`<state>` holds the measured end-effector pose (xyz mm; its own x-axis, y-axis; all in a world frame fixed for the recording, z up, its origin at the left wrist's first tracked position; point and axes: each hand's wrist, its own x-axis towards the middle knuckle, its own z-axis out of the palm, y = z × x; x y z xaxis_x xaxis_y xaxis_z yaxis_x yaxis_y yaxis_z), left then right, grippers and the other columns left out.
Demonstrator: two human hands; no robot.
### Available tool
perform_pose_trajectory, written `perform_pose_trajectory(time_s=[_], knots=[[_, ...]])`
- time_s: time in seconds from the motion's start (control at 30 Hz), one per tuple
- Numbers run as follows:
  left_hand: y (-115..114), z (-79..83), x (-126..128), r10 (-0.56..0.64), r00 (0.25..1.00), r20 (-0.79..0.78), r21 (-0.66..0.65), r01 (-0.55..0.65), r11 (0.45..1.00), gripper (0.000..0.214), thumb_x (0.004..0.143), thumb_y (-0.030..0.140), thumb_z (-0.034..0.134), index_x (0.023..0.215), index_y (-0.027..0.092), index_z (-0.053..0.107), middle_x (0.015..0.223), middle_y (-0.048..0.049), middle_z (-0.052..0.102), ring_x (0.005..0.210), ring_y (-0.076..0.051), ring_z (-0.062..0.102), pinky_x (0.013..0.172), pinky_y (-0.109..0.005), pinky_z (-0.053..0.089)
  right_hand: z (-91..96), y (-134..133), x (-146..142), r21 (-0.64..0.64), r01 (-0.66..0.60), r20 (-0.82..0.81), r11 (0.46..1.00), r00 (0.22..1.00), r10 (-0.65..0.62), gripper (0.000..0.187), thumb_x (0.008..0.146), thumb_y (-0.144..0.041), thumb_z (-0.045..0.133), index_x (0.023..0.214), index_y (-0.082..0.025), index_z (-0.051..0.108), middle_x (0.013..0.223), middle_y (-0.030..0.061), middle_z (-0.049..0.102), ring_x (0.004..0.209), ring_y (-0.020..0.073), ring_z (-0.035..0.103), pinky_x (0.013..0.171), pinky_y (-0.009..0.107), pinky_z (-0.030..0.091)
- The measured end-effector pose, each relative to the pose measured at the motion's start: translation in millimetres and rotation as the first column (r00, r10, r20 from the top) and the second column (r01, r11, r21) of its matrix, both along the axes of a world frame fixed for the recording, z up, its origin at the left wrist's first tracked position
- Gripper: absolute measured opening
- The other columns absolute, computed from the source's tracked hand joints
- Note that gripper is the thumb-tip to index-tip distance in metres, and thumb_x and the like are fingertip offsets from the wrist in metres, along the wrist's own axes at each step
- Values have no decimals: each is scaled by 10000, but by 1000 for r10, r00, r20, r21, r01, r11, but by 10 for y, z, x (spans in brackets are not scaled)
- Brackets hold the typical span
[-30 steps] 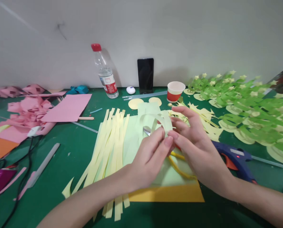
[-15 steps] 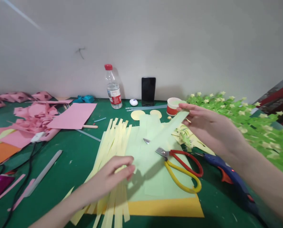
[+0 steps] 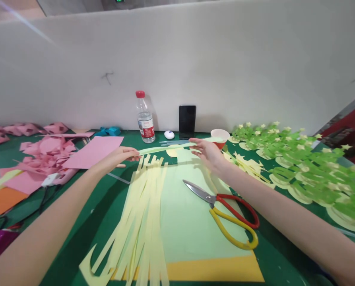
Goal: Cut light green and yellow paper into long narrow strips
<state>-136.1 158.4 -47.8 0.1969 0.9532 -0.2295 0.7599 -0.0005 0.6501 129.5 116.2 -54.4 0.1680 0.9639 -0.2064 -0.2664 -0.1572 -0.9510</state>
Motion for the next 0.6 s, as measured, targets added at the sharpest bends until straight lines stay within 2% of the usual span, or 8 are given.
perform_pose_trajectory(time_s=[0.07,0.23,0.37,0.47,0.6], knots=[[169,0,36,16,996,-88,-13,-17,1000,278,864,327,507,1071,146,546,1067,-72,579,896,-195,587,752,-385,503,-69,130,-79,-29,-3,21,1000,1000,4,292,872,-301,497,1125,-157,520,1134,81,543,949,186,561,791,390,485],[515,-62,121,39,957,-287,96,-12,995,292,854,316,521,1096,154,542,1117,-66,560,945,-226,573,783,-401,497,-222,391,-154,-166,-66,96,984,992,83,293,873,-301,497,1130,-161,517,1137,81,540,949,186,561,790,389,486],[547,-181,197,77,911,-405,236,23,971,307,857,298,523,1129,156,515,1131,-82,549,954,-215,571,788,-411,493,-300,438,-102,-253,-127,174,959,969,174,299,872,-302,499,1133,-157,514,1133,81,542,946,187,562,787,391,487],[420,-268,393,-5,899,-438,332,168,928,298,862,296,515,1126,159,517,1136,-85,547,954,-210,569,793,-412,491,-351,397,-57,-275,-174,248,946,937,244,309,869,-304,504,1136,-149,510,1124,81,545,941,188,565,781,392,489],[300,-401,782,-262,848,-460,332,438,836,283,865,293,510,1116,163,525,1136,-84,550,952,-205,570,796,-409,490,-433,354,-29,-269,-212,401,939,862,309,307,869,-304,503,1134,-149,512,1121,80,547,938,187,566,779,391,490]])
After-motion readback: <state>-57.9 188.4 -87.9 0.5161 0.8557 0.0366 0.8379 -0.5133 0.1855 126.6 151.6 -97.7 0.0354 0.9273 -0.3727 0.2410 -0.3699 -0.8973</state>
